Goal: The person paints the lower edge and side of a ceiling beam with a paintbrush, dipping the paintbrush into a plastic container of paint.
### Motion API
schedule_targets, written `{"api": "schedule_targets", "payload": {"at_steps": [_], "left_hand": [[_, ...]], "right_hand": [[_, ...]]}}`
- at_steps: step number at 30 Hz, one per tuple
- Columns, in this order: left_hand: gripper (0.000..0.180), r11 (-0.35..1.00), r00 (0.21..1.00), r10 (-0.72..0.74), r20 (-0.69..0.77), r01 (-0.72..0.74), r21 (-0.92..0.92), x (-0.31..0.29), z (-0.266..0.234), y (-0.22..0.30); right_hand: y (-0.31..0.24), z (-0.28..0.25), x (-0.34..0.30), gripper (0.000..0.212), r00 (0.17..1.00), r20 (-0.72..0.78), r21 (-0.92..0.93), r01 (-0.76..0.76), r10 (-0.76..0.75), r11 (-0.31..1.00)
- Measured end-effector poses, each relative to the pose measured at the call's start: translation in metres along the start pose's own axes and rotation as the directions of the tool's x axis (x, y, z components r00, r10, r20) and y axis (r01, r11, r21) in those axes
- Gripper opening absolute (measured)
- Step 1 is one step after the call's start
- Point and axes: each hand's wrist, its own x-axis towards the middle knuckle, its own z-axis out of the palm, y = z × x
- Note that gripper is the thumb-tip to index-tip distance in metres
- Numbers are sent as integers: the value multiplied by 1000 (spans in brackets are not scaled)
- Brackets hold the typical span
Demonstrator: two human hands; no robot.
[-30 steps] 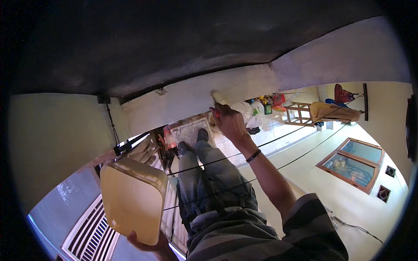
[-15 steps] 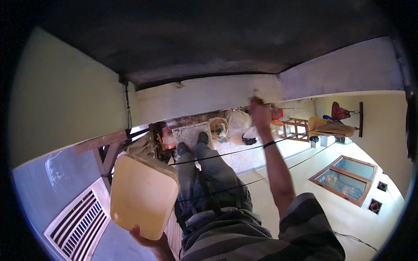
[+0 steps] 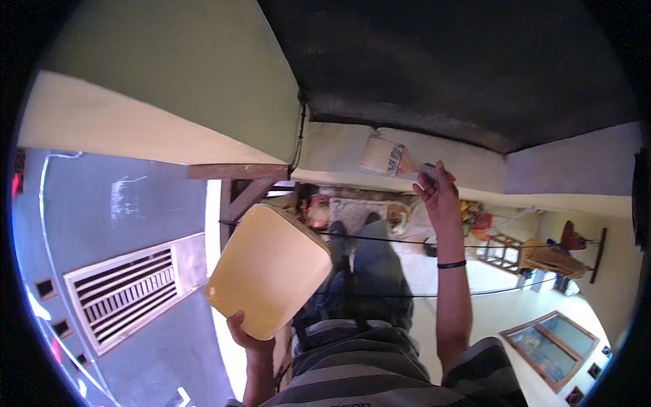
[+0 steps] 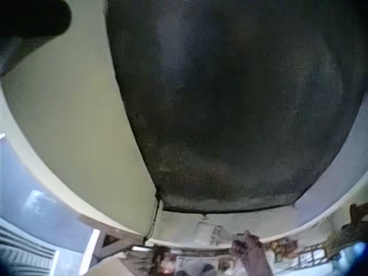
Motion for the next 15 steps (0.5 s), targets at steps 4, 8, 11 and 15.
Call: {"api": "schedule_targets", "payload": {"at_steps": [4, 8, 11, 15], "left_hand": [[53, 996, 997, 50, 50, -54, 76, -1, 16, -1], [55, 993, 999, 39, -19, -37, 110, -11, 46, -2], [66, 833, 982, 183, 49, -181, 522, -11, 60, -6], [67, 999, 994, 8, 112, -12, 37, -7, 92, -3]], "right_hand": [[18, 14, 12, 33, 990, 115, -239, -53, 83, 970], [60, 31, 37, 35, 965, 200, -361, -89, 170, 928], [75, 52, 56, 28, 975, 210, -472, 39, 69, 881], [110, 66, 91, 30, 908, 309, -716, 417, -281, 560]]}}
